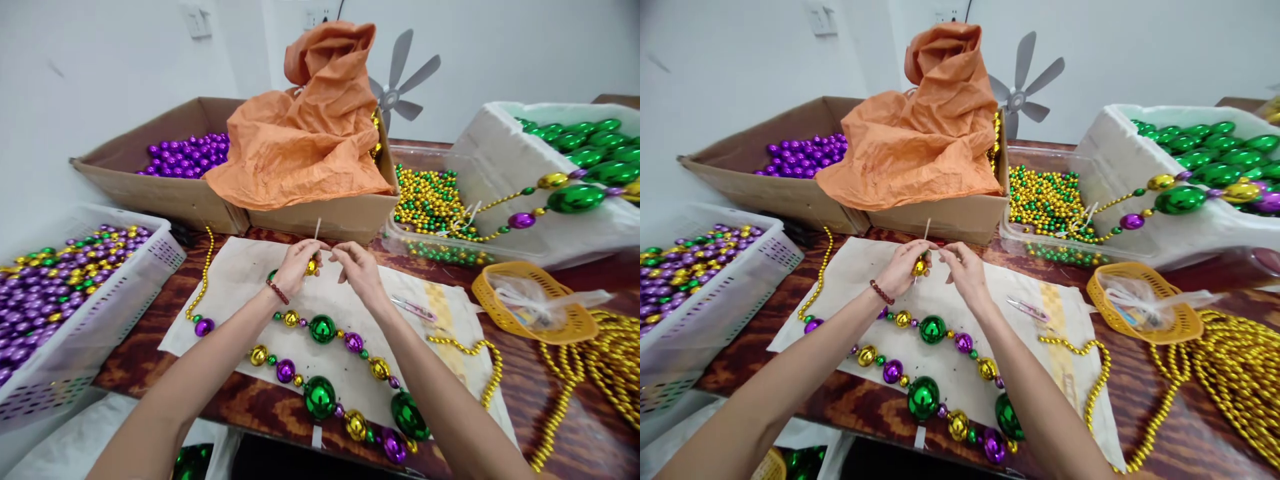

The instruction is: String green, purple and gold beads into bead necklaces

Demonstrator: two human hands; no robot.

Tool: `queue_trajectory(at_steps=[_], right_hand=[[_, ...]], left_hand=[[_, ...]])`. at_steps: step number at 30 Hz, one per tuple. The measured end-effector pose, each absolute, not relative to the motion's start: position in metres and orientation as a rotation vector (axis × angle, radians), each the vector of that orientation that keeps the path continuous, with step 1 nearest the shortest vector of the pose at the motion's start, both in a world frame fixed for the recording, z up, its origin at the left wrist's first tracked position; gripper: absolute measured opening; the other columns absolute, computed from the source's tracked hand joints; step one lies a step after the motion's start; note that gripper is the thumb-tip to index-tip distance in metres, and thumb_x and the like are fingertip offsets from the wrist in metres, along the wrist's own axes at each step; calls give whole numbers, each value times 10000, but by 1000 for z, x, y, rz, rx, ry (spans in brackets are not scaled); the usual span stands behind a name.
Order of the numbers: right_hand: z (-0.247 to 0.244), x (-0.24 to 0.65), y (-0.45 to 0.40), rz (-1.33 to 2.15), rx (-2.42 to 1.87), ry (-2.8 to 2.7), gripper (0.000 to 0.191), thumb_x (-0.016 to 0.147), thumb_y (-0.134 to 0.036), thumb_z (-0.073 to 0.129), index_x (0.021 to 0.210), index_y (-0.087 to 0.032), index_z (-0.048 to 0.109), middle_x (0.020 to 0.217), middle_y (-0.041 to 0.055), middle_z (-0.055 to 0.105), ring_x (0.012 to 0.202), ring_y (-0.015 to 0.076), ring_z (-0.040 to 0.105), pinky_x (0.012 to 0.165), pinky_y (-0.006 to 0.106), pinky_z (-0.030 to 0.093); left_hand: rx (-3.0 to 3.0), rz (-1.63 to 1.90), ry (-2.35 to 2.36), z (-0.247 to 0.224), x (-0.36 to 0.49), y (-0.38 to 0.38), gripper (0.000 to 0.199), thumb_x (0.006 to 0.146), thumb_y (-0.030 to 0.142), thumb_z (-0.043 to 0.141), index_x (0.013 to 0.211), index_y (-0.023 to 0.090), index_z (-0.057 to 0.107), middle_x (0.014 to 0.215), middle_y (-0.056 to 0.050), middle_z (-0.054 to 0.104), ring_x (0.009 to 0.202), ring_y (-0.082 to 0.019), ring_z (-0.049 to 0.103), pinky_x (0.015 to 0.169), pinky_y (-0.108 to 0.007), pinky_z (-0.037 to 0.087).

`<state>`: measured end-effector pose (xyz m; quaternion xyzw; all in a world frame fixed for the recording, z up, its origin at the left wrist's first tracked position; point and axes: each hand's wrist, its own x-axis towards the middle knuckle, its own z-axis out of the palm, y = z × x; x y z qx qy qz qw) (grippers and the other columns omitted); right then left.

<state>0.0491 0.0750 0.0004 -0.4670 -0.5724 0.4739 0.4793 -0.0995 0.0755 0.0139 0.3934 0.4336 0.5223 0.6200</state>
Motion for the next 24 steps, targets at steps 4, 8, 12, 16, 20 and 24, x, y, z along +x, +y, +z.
queue_trajectory(at_steps=[4,8,12,16,20,24], right_hand=[[13,60,88,1225,-1085,-1379,347,747,-519,700,824,-182,674,625,-32,629,399,78,488,359,200,371],[19,65,98,1148,-1032,-1074,354,773,-544,687,807,-201,606,761,16,708,452,81,543,389,190,378],[19,62,100,1260,-943,-1058,397,752,-559,716,890,-215,575,801,12,718,554,111,642,442,184,430],[21,55,98,1323,-873,-1136,390,782,-540,722,892,-213,539,791,12,720,613,129,690,462,177,440],[29,56,101,1361,-888,-1146,411,858,-608,618,937,-254,425,829,-1,730,676,145,731,479,172,455],[35,64,99,1341,-907,-1196,435,870,-649,578,939,-265,385,774,-25,692,663,145,727,491,179,466]], left_hand=[[1371,917,1059,20,-100,77,161,826,260,633,727,154,703,562,15,542,485,-89,500,411,-169,387],[1564,836,1051,33,-107,85,190,843,271,614,741,154,724,576,-1,569,510,-95,521,415,-161,392],[1663,779,1048,49,-112,96,217,848,237,583,686,145,694,559,-1,562,477,-81,496,406,-157,376],[1732,714,1003,64,-114,102,246,844,220,584,621,140,650,566,-14,585,473,-83,502,422,-176,385],[1764,628,985,69,-124,101,201,838,234,611,721,131,738,573,-22,602,493,-100,525,454,-200,407],[1783,610,991,68,-147,96,197,833,273,659,740,135,764,617,-44,650,538,-111,562,476,-195,407]])
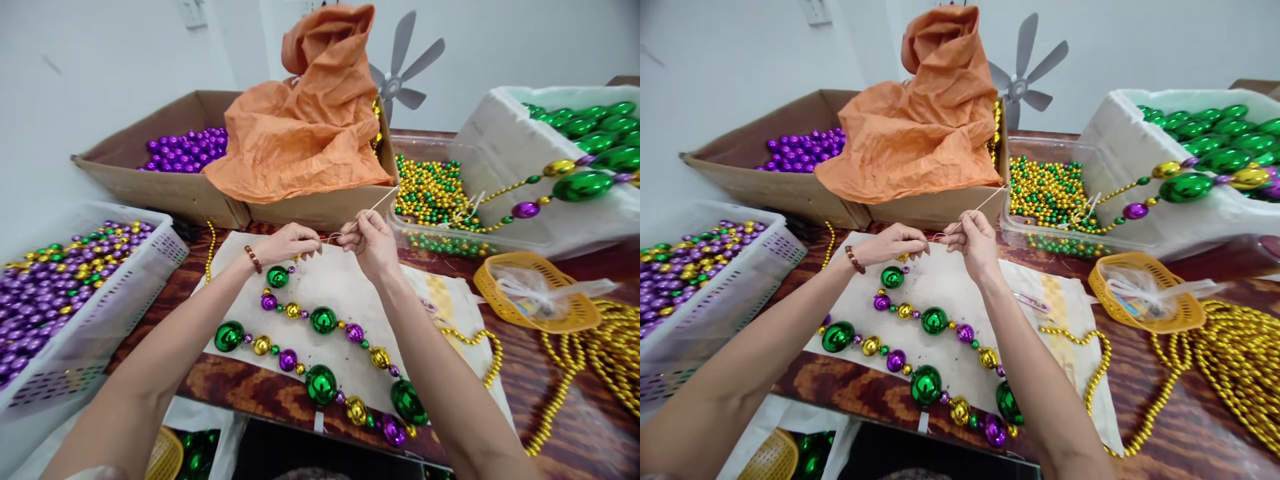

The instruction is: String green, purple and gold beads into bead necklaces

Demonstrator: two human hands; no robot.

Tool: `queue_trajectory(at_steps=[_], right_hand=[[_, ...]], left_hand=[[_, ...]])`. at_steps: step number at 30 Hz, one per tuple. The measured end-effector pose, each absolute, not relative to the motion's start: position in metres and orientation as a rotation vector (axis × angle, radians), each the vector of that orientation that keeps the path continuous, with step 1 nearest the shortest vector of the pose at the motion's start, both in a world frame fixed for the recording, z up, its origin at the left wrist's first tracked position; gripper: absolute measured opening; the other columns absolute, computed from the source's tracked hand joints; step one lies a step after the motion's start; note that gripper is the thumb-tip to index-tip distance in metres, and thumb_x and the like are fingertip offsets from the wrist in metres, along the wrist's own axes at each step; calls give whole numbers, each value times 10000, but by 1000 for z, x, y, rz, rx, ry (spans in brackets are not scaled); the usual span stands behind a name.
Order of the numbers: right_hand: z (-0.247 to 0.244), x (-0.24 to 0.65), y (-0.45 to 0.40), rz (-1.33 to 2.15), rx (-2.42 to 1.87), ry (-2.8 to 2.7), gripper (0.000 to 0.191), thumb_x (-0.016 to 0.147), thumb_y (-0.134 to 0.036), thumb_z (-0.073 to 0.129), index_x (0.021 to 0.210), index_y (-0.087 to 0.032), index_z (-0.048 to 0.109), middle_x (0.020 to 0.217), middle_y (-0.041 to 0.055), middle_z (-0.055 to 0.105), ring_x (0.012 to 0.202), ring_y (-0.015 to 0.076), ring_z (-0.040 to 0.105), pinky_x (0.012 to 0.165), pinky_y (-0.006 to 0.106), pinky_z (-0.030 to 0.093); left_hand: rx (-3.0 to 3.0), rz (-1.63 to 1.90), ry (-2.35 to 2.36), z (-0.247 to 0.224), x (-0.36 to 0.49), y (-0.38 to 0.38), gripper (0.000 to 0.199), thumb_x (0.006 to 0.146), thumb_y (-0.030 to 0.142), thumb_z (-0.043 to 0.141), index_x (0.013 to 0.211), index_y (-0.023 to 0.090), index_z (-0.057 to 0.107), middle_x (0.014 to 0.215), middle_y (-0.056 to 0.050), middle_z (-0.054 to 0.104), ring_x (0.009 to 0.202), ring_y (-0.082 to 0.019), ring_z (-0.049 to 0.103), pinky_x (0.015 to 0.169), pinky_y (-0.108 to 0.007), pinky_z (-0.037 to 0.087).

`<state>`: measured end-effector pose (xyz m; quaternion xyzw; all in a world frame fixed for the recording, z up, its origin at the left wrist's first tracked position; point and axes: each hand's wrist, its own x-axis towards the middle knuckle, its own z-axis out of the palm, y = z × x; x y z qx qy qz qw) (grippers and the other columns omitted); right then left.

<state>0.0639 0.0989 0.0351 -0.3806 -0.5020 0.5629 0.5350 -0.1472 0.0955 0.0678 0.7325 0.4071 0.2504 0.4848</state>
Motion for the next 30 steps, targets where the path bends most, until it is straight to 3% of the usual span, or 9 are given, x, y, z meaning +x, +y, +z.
queue_trajectory(at_steps=[7,11,14,19,24,27,30], right_hand=[[27,80,80,1260,-943,-1327,419,852,-618,626,899,-247,437,719,-23,675,529,134,659,474,213,483],[5,90,76,1085,-1156,-1732,224,997,-429,442,901,-230,472,743,-2,677,556,135,655,533,235,497],[-13,99,78,703,-1585,-2235,132,988,-246,451,893,-214,538,730,21,689,589,151,654,563,246,433],[-27,110,79,357,-1840,-2415,165,900,-115,560,775,-189,639,854,134,728,693,211,669,555,294,321],[-21,96,82,230,-1896,-2459,181,871,-101,591,747,-191,687,846,146,722,724,234,673,558,297,334],[-3,58,88,263,-1748,-2509,110,901,-190,614,872,-203,719,969,114,731,801,229,689,609,278,418],[20,-6,93,563,-1261,-2435,268,923,-189,563,1161,-221,683,1241,86,686,815,182,689,713,283,500]], left_hand=[[1453,817,1072,62,-193,72,209,798,316,722,698,133,740,605,-52,641,543,-121,567,465,-198,415],[991,1110,1061,42,-221,55,221,784,359,736,757,139,724,655,-43,637,567,-135,591,504,-241,474],[830,1214,1201,21,-243,47,230,746,361,771,779,138,730,683,-43,657,627,-146,623,570,-253,497],[955,1305,1483,-1,-271,42,212,705,359,782,713,149,753,825,-89,745,833,-188,649,726,-263,480],[1150,1327,1508,-4,-286,39,171,748,348,734,707,187,775,856,-76,766,913,-209,634,838,-280,448],[1129,1313,1413,-2,-290,37,221,774,379,715,755,173,791,784,-77,743,816,-198,636,805,-291,453],[1107,1256,1257,4,-291,35,252,775,395,728,777,152,796,725,-78,708,747,-187,631,775,-298,473]])
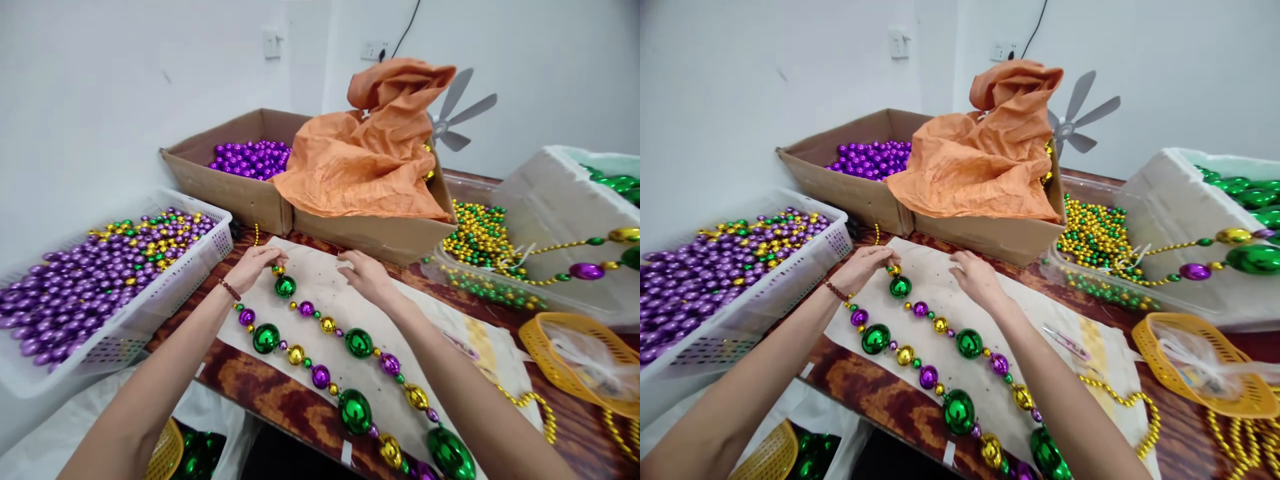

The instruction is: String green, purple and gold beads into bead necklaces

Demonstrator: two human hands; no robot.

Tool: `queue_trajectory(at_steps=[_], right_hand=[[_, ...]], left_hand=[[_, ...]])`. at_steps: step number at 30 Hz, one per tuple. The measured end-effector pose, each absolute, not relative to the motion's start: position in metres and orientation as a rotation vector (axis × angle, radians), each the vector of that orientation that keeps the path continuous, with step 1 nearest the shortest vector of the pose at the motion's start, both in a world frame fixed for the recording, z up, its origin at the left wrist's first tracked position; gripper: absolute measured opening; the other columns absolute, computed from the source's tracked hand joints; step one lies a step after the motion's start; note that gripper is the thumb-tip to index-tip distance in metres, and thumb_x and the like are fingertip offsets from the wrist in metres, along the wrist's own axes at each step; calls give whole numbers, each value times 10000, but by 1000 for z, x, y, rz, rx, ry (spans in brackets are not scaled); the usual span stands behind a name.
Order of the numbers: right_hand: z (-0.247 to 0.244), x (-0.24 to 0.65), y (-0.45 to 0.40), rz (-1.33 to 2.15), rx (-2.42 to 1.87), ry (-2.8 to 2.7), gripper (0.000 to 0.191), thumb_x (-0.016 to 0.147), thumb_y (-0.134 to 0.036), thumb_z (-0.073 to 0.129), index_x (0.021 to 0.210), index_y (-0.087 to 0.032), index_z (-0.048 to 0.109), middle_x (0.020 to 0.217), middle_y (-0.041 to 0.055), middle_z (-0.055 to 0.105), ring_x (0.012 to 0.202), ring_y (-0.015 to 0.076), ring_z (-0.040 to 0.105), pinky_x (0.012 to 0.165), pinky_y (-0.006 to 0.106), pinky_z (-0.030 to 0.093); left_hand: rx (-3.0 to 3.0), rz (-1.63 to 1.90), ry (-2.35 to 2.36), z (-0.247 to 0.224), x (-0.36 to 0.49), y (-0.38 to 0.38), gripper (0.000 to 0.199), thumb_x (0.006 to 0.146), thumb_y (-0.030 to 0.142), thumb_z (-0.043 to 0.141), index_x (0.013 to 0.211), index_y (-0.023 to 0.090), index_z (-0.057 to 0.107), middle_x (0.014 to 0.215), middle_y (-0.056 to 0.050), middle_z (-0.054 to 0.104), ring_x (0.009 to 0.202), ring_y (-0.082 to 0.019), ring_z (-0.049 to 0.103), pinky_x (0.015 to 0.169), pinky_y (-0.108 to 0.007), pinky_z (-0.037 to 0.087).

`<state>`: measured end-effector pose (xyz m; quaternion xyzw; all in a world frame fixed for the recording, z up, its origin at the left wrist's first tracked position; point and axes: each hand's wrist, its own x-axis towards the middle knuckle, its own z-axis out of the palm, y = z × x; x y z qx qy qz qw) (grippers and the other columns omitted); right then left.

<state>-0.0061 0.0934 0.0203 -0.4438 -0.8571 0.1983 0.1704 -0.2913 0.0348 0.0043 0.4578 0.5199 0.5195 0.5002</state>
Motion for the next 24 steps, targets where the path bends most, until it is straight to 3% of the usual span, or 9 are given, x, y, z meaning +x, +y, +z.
queue_trajectory(at_steps=[2,4,6,8,10,12,15,20,24], right_hand=[[32,-53,98,796,-974,-2343,481,849,-93,551,1299,-247,621,1341,68,648,757,152,678,789,310,534],[37,-93,104,1133,-823,-2271,564,766,-61,561,1292,-256,619,1257,43,689,652,121,660,717,288,552],[35,-117,110,1477,-771,-2199,363,744,-116,594,1083,-203,690,948,15,737,570,111,630,597,242,526],[29,-125,115,1660,-773,-2149,98,757,-210,622,825,-168,679,655,-22,641,515,106,587,522,208,476],[23,-121,120,1681,-791,-2128,130,771,-284,621,714,-168,627,553,-43,556,486,98,549,495,196,445],[20,-111,122,1653,-813,-2107,158,775,-323,613,724,-174,610,567,-44,561,483,93,543,485,193,432],[22,-104,123,1594,-830,-2083,165,779,-341,615,744,-180,603,589,-37,582,510,102,572,490,194,431],[35,-112,121,1644,-806,-2043,198,809,-374,620,804,-177,596,735,0,670,553,111,635,508,203,462],[47,-112,119,1598,-776,-2025,215,823,-394,619,799,-185,578,597,-43,579,522,105,571,524,219,491]], left_hand=[[1100,1197,1188,9,-293,32,256,771,399,742,772,149,796,704,-76,690,737,-184,631,756,-292,482],[1100,1153,1167,12,-296,30,250,768,396,753,769,150,795,699,-72,683,721,-171,621,727,-275,479],[1090,1138,1177,12,-302,27,250,765,399,758,768,151,791,712,-70,688,705,-158,611,708,-263,477],[1072,1132,1203,8,-309,25,264,761,415,758,767,153,790,710,-69,691,704,-160,616,706,-264,481],[1082,1117,1233,1,-317,24,284,761,434,750,750,153,789,672,-68,681,689,-165,617,692,-268,480],[1115,1074,1256,-8,-323,25,287,770,431,737,752,150,789,661,-73,682,678,-169,616,674,-269,475],[1106,1138,1383,-20,-329,38,219,792,355,715,867,159,777,802,-86,729,759,-190,652,706,-283,497],[991,1579,1872,-34,-338,95,273,815,151,625,1085,180,643,1165,-106,674,1089,-211,636,955,-335,488],[922,1632,2008,-37,-340,135,279,773,117,648,1042,175,600,1201,-117,624,1198,-243,565,1080,-400,394]])
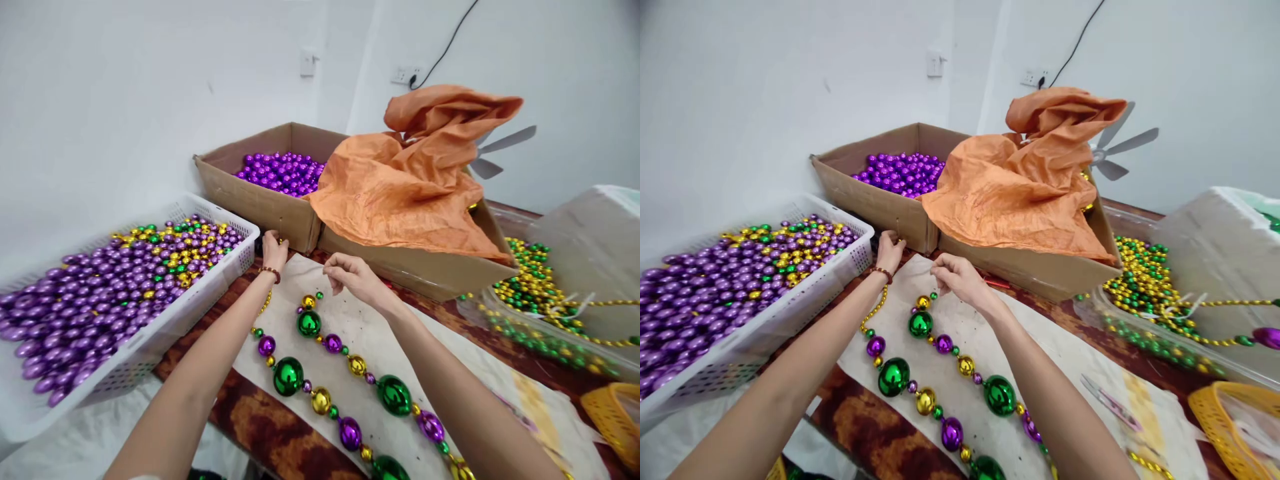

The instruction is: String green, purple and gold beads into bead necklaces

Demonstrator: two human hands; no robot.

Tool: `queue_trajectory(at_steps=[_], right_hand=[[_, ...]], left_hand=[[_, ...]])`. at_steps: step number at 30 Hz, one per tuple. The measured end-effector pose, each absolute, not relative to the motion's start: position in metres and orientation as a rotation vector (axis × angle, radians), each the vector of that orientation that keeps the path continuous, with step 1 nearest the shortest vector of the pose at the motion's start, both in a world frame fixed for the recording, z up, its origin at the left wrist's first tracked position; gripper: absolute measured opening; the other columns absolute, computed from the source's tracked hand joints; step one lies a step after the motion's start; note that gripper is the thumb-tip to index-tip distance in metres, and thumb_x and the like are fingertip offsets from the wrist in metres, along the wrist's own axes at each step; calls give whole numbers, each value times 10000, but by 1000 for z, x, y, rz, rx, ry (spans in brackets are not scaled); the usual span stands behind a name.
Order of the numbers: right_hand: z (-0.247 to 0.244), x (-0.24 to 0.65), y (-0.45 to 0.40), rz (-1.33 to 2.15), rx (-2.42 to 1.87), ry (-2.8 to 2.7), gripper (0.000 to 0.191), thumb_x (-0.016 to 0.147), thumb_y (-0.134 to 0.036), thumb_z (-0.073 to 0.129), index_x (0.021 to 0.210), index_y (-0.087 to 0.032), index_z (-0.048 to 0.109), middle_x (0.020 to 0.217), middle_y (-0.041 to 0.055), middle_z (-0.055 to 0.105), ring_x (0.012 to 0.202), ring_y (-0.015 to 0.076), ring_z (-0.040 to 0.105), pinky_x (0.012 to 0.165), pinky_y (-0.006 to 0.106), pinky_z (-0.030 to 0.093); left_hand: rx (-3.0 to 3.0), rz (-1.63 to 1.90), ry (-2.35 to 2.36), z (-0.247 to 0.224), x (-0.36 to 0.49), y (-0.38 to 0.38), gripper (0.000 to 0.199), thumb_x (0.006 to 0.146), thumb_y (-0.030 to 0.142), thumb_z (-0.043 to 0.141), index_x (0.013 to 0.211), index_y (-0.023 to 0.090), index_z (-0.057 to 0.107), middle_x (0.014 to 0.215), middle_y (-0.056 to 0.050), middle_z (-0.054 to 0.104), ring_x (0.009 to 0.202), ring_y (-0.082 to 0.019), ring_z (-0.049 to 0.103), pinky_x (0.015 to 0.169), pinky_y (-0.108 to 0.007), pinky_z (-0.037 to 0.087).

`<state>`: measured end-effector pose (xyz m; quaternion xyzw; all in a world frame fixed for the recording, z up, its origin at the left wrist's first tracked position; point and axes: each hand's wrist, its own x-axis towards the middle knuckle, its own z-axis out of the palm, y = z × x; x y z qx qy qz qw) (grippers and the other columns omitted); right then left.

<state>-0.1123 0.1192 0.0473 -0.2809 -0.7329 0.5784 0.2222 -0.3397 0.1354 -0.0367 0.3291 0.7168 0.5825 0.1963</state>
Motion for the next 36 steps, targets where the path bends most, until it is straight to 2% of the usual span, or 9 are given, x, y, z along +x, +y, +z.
queue_trajectory(at_steps=[3,6,12,16,19,23,27,30,36], right_hand=[[56,-105,118,1505,-777,-2072,224,834,-403,595,802,-182,586,551,-59,525,493,99,522,499,217,456],[63,-95,117,1398,-799,-2100,219,837,-392,582,795,-177,590,545,-61,512,473,91,492,480,212,411],[79,-84,106,1283,-795,-2145,186,838,-350,570,788,-172,594,564,-58,510,493,87,502,482,199,406],[97,-82,93,1274,-727,-2150,146,840,-305,574,781,-173,589,611,-41,545,535,92,545,497,191,445],[110,-81,83,1255,-664,-2161,129,853,-270,566,770,-173,581,647,-31,569,549,88,555,509,188,472],[122,-79,70,1242,-585,-2191,113,875,-228,555,783,-169,582,679,-24,590,566,82,570,515,178,481],[123,-79,62,1248,-540,-2199,117,895,-180,532,787,-163,572,710,-26,612,553,65,594,525,164,486],[120,-81,61,1262,-555,-2189,109,897,-149,522,799,-159,571,747,-20,638,544,60,617,502,151,471],[104,-93,72,1329,-616,-2063,102,887,-116,529,800,-154,567,746,-21,662,516,52,619,472,132,448]], left_hand=[[921,1615,2038,-32,-337,146,113,741,135,661,829,184,609,1040,-90,662,1139,-271,578,1058,-434,391],[998,1585,1978,-20,-334,137,71,756,194,644,700,183,602,875,-61,681,997,-245,621,945,-375,453],[1215,1695,1547,46,-323,64,159,780,322,671,753,166,657,731,-9,683,720,-139,620,728,-246,478],[1325,1504,1376,105,-309,5,201,799,352,702,788,152,721,599,2,632,569,-112,575,584,-216,445],[1306,1368,1301,122,-297,-24,236,799,388,723,815,152,737,562,11,605,497,-106,534,490,-214,410],[1244,1292,1293,97,-280,-30,281,728,428,783,785,154,751,745,-45,720,684,-158,647,601,-248,507],[1222,1358,1294,56,-265,-17,273,694,414,796,726,144,770,717,-57,727,689,-149,641,702,-271,512],[1135,1406,1241,38,-257,-9,308,675,433,815,792,150,793,677,-39,713,615,-141,633,646,-269,503],[1051,1350,1132,32,-256,-3,347,672,446,837,858,154,814,800,-62,760,492,-95,578,521,-245,432]])
